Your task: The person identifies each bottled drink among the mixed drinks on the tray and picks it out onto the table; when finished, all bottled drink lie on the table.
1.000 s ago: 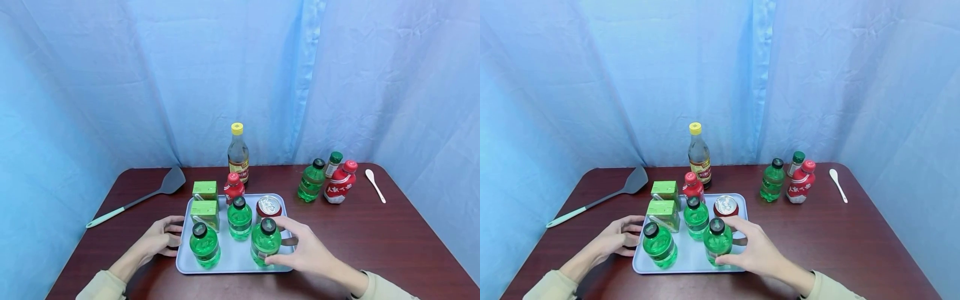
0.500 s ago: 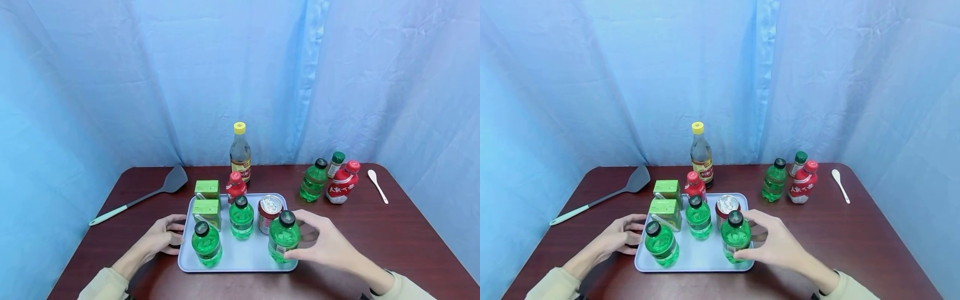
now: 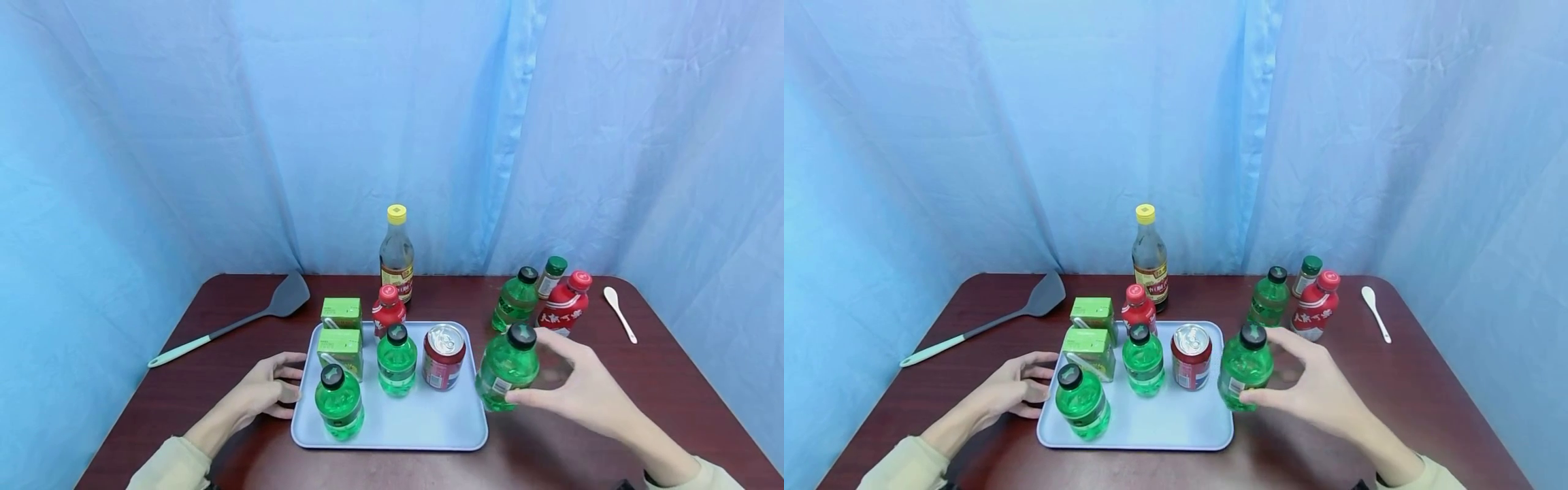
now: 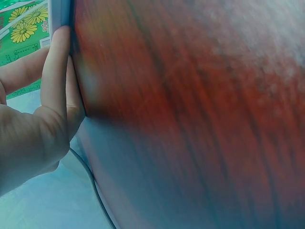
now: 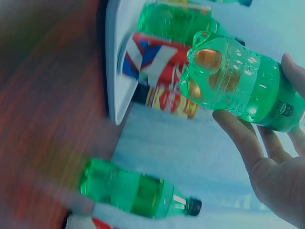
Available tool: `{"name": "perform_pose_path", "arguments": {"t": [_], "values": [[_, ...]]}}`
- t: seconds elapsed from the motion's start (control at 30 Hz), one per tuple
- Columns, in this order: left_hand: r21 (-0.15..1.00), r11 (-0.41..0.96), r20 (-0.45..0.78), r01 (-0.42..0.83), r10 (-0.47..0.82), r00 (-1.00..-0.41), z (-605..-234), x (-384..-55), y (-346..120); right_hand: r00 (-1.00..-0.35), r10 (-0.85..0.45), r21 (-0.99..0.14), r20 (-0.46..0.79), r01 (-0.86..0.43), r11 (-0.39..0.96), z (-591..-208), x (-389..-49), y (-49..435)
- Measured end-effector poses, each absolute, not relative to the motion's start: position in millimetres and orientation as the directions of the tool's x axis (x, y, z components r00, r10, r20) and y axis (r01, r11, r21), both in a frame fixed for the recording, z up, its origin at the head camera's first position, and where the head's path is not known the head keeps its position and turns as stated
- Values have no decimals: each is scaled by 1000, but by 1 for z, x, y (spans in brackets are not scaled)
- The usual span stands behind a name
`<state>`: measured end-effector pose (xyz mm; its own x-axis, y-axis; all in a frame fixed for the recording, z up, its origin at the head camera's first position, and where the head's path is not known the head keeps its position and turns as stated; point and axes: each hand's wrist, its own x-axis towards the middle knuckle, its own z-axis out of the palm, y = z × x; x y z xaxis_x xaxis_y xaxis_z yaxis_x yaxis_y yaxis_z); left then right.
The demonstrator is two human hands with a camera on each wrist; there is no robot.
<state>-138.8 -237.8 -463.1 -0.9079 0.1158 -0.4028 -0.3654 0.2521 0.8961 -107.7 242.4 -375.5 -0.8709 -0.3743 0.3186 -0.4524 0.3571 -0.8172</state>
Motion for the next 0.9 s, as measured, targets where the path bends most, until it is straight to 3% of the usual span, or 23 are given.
{"name": "perform_pose_path", "arguments": {"t": [0.37, 0.9], "values": [[894, 253, -409, -370, 121, -904, -464, -139, -239, -947, -142, -787, 288, -318, 528, -363, -110, 286], [892, 251, -413, -376, 114, -903, -464, -139, -239, -967, -1, -765, 254, -201, 612, -360, -126, 337]]}}
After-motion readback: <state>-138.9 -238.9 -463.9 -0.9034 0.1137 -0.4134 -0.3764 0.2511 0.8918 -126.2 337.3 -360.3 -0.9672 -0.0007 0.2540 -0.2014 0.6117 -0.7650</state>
